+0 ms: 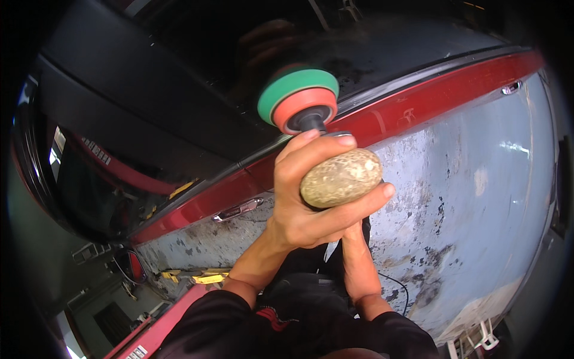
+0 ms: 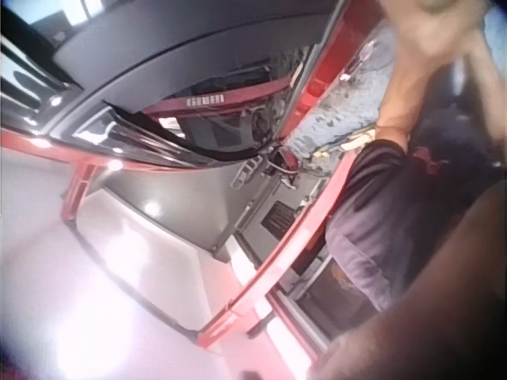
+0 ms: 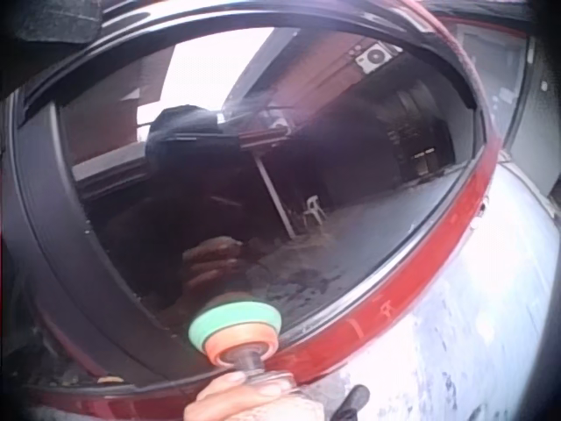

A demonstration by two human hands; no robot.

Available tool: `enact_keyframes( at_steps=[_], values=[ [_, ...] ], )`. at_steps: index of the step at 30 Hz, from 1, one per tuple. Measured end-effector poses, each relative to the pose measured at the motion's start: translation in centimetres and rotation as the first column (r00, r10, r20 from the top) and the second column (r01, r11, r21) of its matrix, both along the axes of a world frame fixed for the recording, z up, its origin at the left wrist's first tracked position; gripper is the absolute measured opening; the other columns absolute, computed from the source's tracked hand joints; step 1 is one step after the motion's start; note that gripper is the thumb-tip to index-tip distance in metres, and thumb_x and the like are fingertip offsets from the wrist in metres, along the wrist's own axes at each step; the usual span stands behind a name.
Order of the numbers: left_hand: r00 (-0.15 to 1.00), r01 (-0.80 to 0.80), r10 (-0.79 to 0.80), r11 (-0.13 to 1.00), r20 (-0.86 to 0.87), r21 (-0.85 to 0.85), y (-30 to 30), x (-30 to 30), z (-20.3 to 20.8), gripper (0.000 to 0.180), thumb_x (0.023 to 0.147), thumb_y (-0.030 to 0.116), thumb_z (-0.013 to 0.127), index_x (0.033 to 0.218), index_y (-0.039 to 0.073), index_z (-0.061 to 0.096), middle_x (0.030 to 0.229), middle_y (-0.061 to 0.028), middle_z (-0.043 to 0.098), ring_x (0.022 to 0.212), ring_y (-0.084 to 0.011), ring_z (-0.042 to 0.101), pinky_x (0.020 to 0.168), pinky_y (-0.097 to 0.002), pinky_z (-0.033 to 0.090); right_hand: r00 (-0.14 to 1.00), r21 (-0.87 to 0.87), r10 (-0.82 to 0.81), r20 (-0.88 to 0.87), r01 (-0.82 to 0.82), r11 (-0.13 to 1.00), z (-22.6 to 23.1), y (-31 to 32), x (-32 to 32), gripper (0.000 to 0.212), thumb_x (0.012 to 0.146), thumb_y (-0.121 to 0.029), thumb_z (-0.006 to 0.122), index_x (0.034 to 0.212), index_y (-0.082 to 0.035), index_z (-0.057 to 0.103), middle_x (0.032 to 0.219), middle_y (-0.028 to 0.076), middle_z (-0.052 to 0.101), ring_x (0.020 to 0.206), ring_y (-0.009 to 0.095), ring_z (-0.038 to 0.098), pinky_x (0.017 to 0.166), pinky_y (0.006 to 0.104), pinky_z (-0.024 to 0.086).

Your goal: The person uses a rotary polisher with a green pad to buff the rear quarter panel of a red car. They apply compound from a bottle to the pad and work the tool in circular motions along the vehicle's body, focusing on the area near the rear window and door handle.

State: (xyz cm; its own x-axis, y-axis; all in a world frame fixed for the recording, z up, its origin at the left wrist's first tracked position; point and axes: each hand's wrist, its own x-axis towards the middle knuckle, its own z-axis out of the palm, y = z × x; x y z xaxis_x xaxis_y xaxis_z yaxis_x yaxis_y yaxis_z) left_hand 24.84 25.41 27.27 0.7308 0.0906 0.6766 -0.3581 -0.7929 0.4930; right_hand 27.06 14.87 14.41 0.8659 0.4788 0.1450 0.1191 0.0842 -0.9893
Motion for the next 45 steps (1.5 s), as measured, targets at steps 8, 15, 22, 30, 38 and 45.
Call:
enact_keyframes(
  at_steps=[8,15,22,30,38,45],
  values=[
    [0.999,-0.039,0.040,0.998,-0.027,0.056,-0.9,0.5,-0.2,0.023,0.081,0.010,0.078,0.099,0.025,0.082,0.129,-0.0231,0.050,0.113,-0.0353,0.066,0.098,-0.0446,0.059,0.999,0.067,0.022,-0.048,-0.019,0.998,0.3,-1.0,0.6,0.066,0.053,-0.010,0.092,0.113,-0.003,0.065,0.096,0.014,0.073,0.090,0.030,0.077,0.080,0.0384,0.059],
    [0.996,-0.041,0.041,0.999,0.077,0.003,-1.6,1.6,-1.0,0.018,0.090,0.007,0.071,0.105,0.014,0.078,0.130,-0.0295,0.050,0.117,-0.0386,0.063,0.096,-0.0444,0.058,0.996,0.120,0.029,-0.090,-0.018,0.993,2.0,-1.8,1.6,0.066,0.056,-0.015,0.094,0.115,-0.003,0.066,0.100,0.015,0.076,0.094,0.035,0.076,0.082,0.0405,0.060],
    [0.992,-0.051,0.048,0.999,0.117,0.018,-2.5,3.0,-0.5,0.016,0.091,0.006,0.073,0.104,0.013,0.079,0.131,-0.0279,0.052,0.120,-0.0395,0.061,0.098,-0.0451,0.057,0.996,0.157,0.010,-0.087,0.004,0.988,3.0,-2.9,2.9,0.064,0.058,-0.020,0.095,0.113,-0.003,0.066,0.099,0.016,0.076,0.093,0.036,0.076,0.083,0.0426,0.060],
    [0.991,-0.069,0.060,0.995,0.121,0.073,-4.0,4.8,-0.8,0.019,0.093,0.000,0.071,0.107,0.011,0.078,0.135,-0.0284,0.052,0.120,-0.0381,0.062,0.098,-0.0434,0.053,0.994,0.171,-0.009,-0.113,0.029,0.985,2.9,-4.4,4.5,0.061,0.060,-0.021,0.094,0.111,-0.002,0.066,0.097,0.017,0.076,0.090,0.036,0.077,0.080,0.0431,0.060],
    [0.993,-0.053,0.048,0.997,0.105,0.047,-5.5,6.3,-0.8,0.019,0.091,0.000,0.072,0.106,0.011,0.078,0.135,-0.0282,0.052,0.117,-0.0368,0.063,0.097,-0.0423,0.054,0.993,0.182,-0.014,-0.116,0.036,0.983,2.4,-5.4,5.9,0.063,0.059,-0.021,0.095,0.111,-0.001,0.066,0.094,0.018,0.076,0.090,0.038,0.077,0.079,0.0425,0.061],
    [0.994,-0.040,0.036,0.998,0.102,0.042,-6.5,7.6,-0.3,0.020,0.089,0.002,0.074,0.105,0.013,0.079,0.128,-0.0279,0.056,0.121,-0.0385,0.061,0.099,-0.0434,0.053,0.996,0.171,-0.040,-0.084,0.054,0.984,2.2,-6.1,7.0,0.062,0.058,-0.019,0.095,0.110,-0.001,0.066,0.095,0.019,0.076,0.089,0.037,0.077,0.079,0.0420,0.061]
  ],
)
